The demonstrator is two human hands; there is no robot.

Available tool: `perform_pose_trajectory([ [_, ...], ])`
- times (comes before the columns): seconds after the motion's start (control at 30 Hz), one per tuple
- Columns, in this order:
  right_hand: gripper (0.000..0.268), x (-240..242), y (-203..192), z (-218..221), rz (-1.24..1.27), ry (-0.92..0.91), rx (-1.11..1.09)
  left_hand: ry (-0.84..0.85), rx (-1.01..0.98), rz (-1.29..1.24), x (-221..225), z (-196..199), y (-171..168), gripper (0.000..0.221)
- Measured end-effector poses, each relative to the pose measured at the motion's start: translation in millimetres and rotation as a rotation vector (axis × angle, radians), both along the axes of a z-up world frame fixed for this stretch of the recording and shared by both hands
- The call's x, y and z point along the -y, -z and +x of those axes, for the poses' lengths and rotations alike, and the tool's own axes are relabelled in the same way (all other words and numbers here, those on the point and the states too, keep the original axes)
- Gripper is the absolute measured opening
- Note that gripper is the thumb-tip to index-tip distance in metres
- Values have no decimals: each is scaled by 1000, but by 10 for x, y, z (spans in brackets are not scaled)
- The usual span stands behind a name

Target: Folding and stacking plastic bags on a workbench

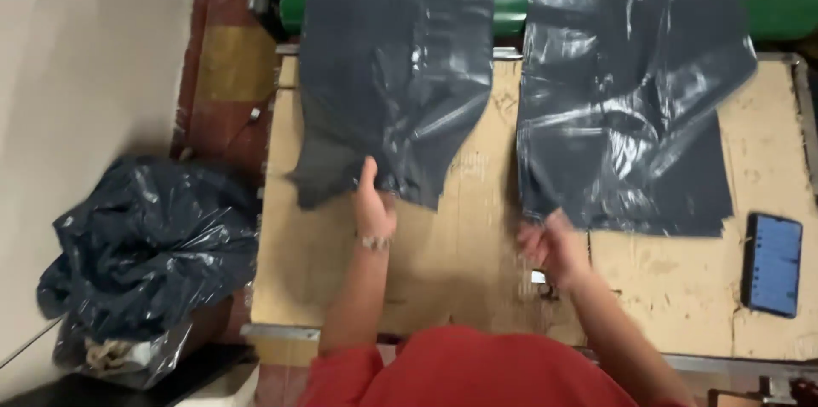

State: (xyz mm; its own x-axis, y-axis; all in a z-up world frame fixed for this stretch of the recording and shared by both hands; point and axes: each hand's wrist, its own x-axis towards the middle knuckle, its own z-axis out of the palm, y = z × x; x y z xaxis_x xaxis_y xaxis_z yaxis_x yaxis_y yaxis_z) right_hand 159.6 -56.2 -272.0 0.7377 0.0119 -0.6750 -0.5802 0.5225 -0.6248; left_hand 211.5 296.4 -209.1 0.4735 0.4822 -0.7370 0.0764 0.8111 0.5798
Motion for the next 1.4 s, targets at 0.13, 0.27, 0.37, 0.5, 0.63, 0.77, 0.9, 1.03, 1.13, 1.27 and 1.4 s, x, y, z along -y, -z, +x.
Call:
perform_pose_trajectory([
  [0.13,96,-750,-780,-473,-1062,-448,648,788,-49,1777,-312,-1738,506,68],
  [0.27,110,-891,-601,-414,-1303,-216,1084,341,16,553,-491,-2758,-238,63],
  [0.37,40,-876,-979,-764,-1033,-452,1274,283,290,1351,-843,-3251,-640,71],
  [0.5,6,-682,-1039,-775,-782,-617,1313,-66,339,2081,-1077,-2587,-920,80],
  [0.63,40,-329,-611,-665,-515,-652,887,-1227,-462,2592,-1171,-1171,-1199,73],
  [0.77,29,-672,-631,310,-610,-516,721,-181,5,2451,-1280,-257,-1403,59],
  [0.9,19,-878,109,1325,-448,-267,393,849,-19,1899,-1383,-289,-1096,54],
  [1.03,56,-846,349,1293,-829,-309,331,1119,-638,1420,-1479,-1022,-232,69],
  [1.13,65,-609,220,852,-972,-450,284,1114,-682,1295,-1541,-1354,435,54],
  [1.27,71,-484,94,265,-979,-564,260,1110,-683,1257,-1420,-1519,245,40],
  [1.4,55,-372,57,-66,-1154,-660,221,973,-470,1243,-1433,-1815,407,24],
])
